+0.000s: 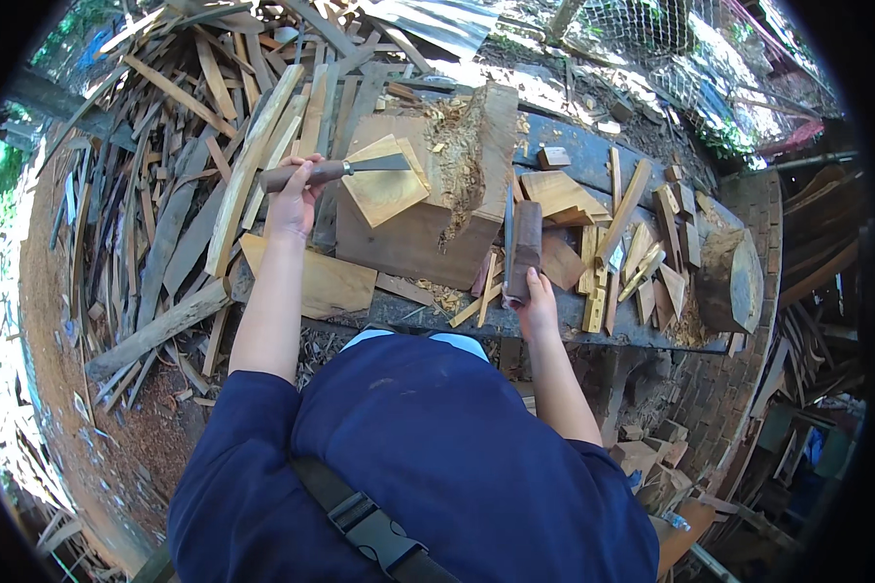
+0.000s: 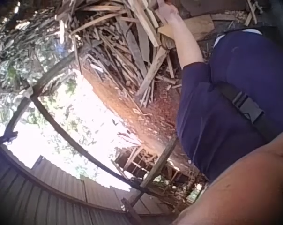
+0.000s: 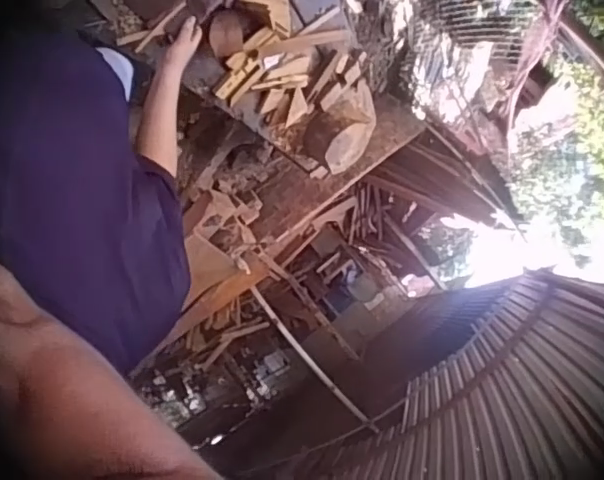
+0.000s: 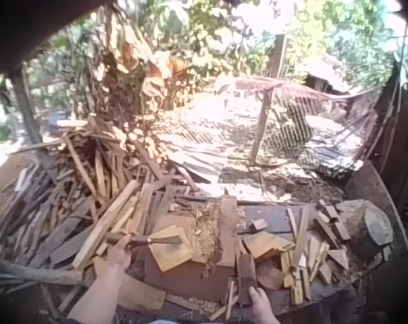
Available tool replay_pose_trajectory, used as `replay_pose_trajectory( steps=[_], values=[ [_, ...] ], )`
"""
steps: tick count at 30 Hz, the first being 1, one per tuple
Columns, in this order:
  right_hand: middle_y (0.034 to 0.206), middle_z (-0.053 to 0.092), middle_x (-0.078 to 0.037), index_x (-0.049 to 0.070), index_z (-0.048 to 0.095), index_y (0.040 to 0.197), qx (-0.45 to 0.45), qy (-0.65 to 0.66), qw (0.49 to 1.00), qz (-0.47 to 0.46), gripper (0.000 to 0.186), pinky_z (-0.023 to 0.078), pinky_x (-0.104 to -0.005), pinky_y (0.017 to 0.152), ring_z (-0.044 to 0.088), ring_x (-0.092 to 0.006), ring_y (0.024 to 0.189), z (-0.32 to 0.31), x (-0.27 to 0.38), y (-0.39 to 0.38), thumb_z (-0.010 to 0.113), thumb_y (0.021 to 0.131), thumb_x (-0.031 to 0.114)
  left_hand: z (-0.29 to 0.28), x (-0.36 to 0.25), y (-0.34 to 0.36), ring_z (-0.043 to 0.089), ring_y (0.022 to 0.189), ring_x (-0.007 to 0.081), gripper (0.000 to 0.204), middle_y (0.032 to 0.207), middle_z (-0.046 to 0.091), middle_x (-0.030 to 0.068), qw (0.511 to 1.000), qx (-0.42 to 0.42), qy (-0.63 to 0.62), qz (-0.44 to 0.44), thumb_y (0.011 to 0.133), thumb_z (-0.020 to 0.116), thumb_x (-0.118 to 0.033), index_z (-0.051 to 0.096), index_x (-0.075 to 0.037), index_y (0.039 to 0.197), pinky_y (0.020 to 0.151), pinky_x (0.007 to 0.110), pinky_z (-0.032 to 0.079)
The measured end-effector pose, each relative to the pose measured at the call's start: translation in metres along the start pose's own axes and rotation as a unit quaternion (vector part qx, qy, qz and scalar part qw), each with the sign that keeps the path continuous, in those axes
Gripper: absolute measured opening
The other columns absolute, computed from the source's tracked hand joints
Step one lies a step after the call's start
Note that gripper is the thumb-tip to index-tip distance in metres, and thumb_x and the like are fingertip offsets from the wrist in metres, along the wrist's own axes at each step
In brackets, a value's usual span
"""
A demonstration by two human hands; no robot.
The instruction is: The person carves a piece of wood on a workshop table using a chisel and a wooden mallet.
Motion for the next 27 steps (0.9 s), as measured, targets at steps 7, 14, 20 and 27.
replay_pose_trajectory(
  steps=[7, 14, 20, 27],
  values=[
    [0.085, 0.056, -0.003, 0.008, 0.051, 0.097, 0.023, 0.066, 0.995, 0.076, 0.038, 0.045, -0.0326, 0.062, 0.053, -0.016, 0.074, 0.072, 0.011, 0.094, 0.053, 0.085, 0.045, 0.033, -0.035, -0.014, 0.056, 0.098, 0.0255, 0.013, 0.103, 0.055, 0.0131, 0.999, 0.006, -0.02, 0.046, 0.08, 0.06, -0.006, 0.051, -0.009, 0.09, 0.083, 0.035, 0.05],
    [0.102, 0.052, -0.014, 0.0, 0.052, 0.112, -0.137, -0.152, 0.964, -0.169, 0.043, 0.048, -0.033, 0.07, 0.057, -0.0221, 0.083, 0.06, -0.027, 0.143, 0.065, 0.077, 0.02, 0.033, -0.034, -0.037, 0.055, 0.099, 0.0257, 0.017, 0.103, 0.056, 0.0137, 0.999, 0.027, 0.02, 0.017, 0.08, 0.061, -0.011, 0.049, -0.01, 0.092, 0.083, 0.036, 0.05],
    [0.095, 0.053, -0.01, -0.001, 0.056, 0.1, -0.182, -0.222, 0.941, -0.181, 0.028, 0.049, -0.0287, 0.064, 0.056, -0.0158, 0.08, 0.004, -0.08, 0.08, 0.062, 0.076, 0.012, 0.026, -0.041, -0.039, 0.057, 0.096, 0.027, 0.018, 0.1, 0.057, 0.015, 0.997, 0.039, 0.063, 0.033, 0.079, 0.062, -0.011, 0.05, -0.009, 0.092, 0.079, 0.035, 0.052],
    [0.092, 0.063, -0.017, 0.004, 0.062, 0.093, -0.139, -0.511, 0.843, 0.093, 0.029, 0.047, -0.037, 0.077, 0.06, -0.0291, 0.088, -0.107, -0.145, -0.032, 0.062, 0.074, 0.025, 0.049, -0.04, -0.015, 0.058, 0.091, 0.0247, 0.015, 0.096, 0.058, 0.0156, 0.986, 0.074, 0.126, 0.079, 0.08, 0.06, -0.009, 0.05, -0.008, 0.091, 0.079, 0.034, 0.052]
  ],
)
Point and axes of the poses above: each hand's wrist, its own y-axis towards the middle knuckle, its own z-axis out of the palm, x = y × z, the point moved 2 cm from there along y, towards the middle knuckle
